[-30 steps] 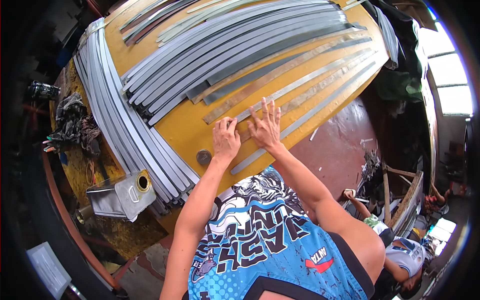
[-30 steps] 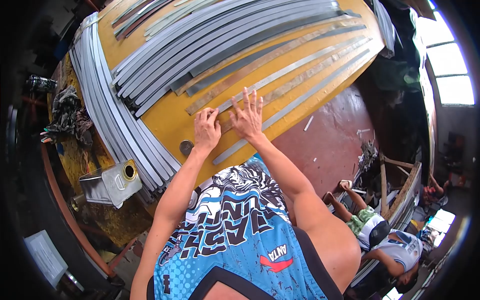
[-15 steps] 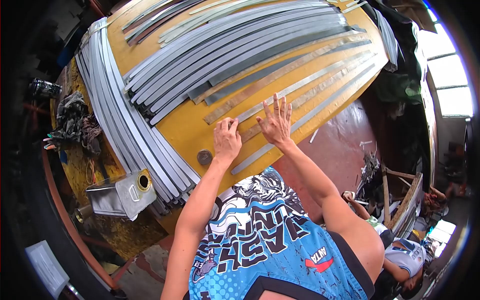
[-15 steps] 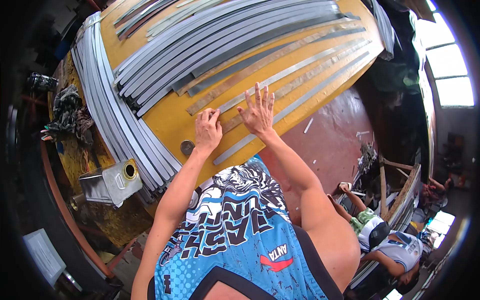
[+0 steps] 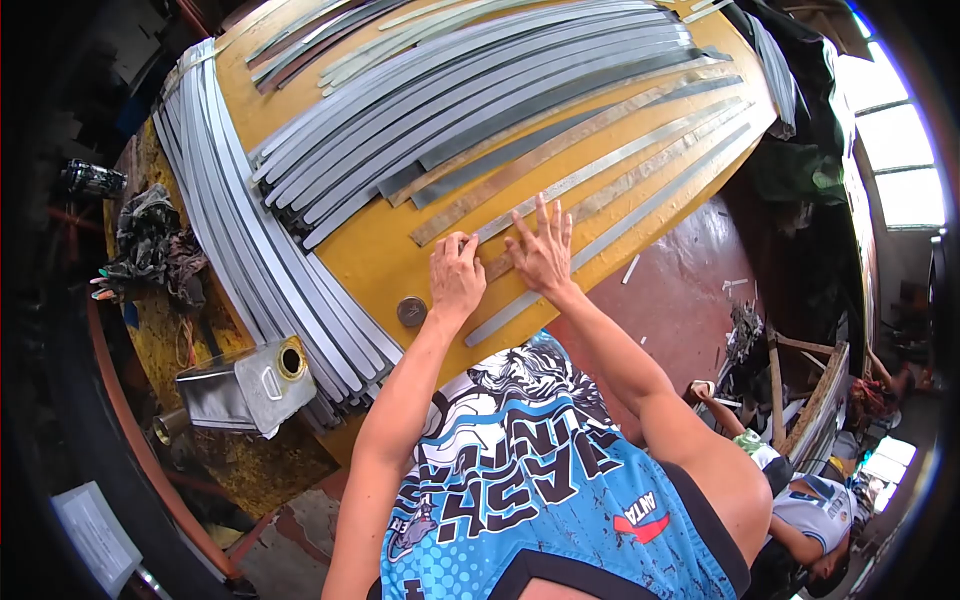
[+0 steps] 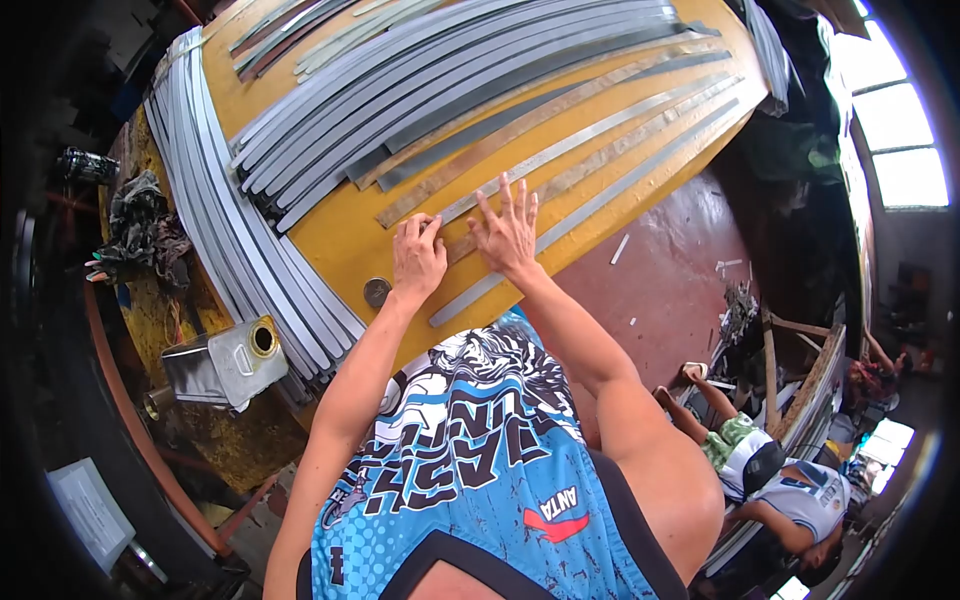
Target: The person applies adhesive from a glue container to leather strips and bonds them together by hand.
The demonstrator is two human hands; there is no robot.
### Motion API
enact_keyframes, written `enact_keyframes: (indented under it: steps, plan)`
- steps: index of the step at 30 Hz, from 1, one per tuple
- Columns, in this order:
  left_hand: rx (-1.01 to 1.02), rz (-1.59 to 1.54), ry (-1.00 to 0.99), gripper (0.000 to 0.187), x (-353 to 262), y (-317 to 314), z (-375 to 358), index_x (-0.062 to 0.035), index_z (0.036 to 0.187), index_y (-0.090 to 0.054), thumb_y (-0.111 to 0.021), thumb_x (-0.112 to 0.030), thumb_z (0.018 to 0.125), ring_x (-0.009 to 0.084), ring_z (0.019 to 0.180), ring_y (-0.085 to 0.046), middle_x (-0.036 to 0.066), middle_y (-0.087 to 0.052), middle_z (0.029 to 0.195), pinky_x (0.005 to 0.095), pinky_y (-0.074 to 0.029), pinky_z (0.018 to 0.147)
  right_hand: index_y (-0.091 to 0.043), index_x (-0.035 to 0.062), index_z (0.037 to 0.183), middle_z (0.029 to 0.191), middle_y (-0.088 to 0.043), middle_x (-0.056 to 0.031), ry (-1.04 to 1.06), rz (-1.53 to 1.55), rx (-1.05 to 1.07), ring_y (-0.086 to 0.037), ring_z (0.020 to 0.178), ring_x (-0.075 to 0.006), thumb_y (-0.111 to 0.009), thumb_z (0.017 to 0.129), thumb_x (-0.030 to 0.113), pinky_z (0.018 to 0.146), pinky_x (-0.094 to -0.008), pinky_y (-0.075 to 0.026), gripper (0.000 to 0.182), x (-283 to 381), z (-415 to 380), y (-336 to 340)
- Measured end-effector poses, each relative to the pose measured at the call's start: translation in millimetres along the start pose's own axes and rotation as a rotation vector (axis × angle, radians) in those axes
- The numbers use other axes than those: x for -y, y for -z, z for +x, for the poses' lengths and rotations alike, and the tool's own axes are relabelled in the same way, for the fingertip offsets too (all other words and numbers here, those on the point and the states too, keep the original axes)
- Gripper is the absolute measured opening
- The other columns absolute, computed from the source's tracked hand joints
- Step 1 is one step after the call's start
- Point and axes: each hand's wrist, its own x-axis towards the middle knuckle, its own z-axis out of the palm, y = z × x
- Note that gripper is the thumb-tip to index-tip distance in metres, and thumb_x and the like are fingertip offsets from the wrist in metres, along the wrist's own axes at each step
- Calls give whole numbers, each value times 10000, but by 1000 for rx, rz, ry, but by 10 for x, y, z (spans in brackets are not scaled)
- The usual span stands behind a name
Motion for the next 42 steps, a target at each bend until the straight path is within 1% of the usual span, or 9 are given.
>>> enact_keyframes:
  steps: [12,28,32,33,36,37,40,41,42]
  plan:
    - [12,7,11,388,22,-18,39,-17,1182,-662,-633,-66,799,292,1094,-530,110,-571,1148,421,-432,925,-605,239,1343,1618,-168,-159,118,76,62,-132,1477,-427,-547,928,505,1176,-583,-84,496,175,-46,-114]
    - [-23,-53,33,293,35,20,30,-1,1107,-678,-594,-29,827,305,1048,-565,121,-605,1082,416,-459,897,-717,276,1190,1608,-201,-154,71,228,95,-134,1480,-405,-581,928,436,1186,-565,-67,335,193,-40,194]
    - [-144,-196,42,278,182,74,-9,-5,1091,-676,-561,-2,839,330,1009,-593,142,-617,1040,426,-477,885,-733,230,1121,1562,-302,-168,55,423,-31,-204,1461,-404,-610,928,362,1185,-520,-116,265,399,58,335]
    - [-170,-291,88,264,160,145,-24,-7,1071,-675,-549,10,840,341,993,-601,154,-618,1031,428,-483,882,-732,158,1091,1457,-453,-159,129,414,-137,-376,1374,-389,-660,904,207,1133,-484,-273,206,553,110,438]
    - [-280,-389,189,229,194,298,-217,-18,1023,-668,-538,23,839,352,976,-607,172,-617,1034,432,-487,882,-711,104,1092,1292,-563,-156,202,709,-13,-528,1215,-354,-682,870,110,1005,-431,-429,224,985,257,510]
    - [-254,-337,240,237,222,319,-334,-12,1043,-654,-533,21,842,353,986,-604,174,-614,1034,423,-488,879,-696,79,1107,1083,-623,-144,343,744,-48,-609,1009,-326,-683,839,45,858,-389,-501,270,1230,321,601]
    - [-212,88,161,322,403,75,-816,13,1173,-592,-541,-13,856,371,1056,-593,212,-609,1101,402,-484,897,-705,114,1091,939,-632,-117,655,822,314,-610,899,-309,-696,834,112,792,-405,-488,258,1851,360,613]
    - [-192,577,-15,415,381,68,-1021,42,1260,-538,-578,-51,858,409,1113,-572,261,-590,1186,421,-466,946,-704,124,1120,854,-624,-109,758,751,378,-609,836,-313,-690,837,114,757,-419,-491,284,2083,307,623]
    - [13,718,97,427,213,215,-1175,-5,1305,-513,-574,-181,921,349,1279,-489,183,-547,1355,471,-383,1036,-688,141,1179,863,-633,-105,845,671,446,-620,850,-307,-665,854,134,765,-419,-500,326,2270,233,508]
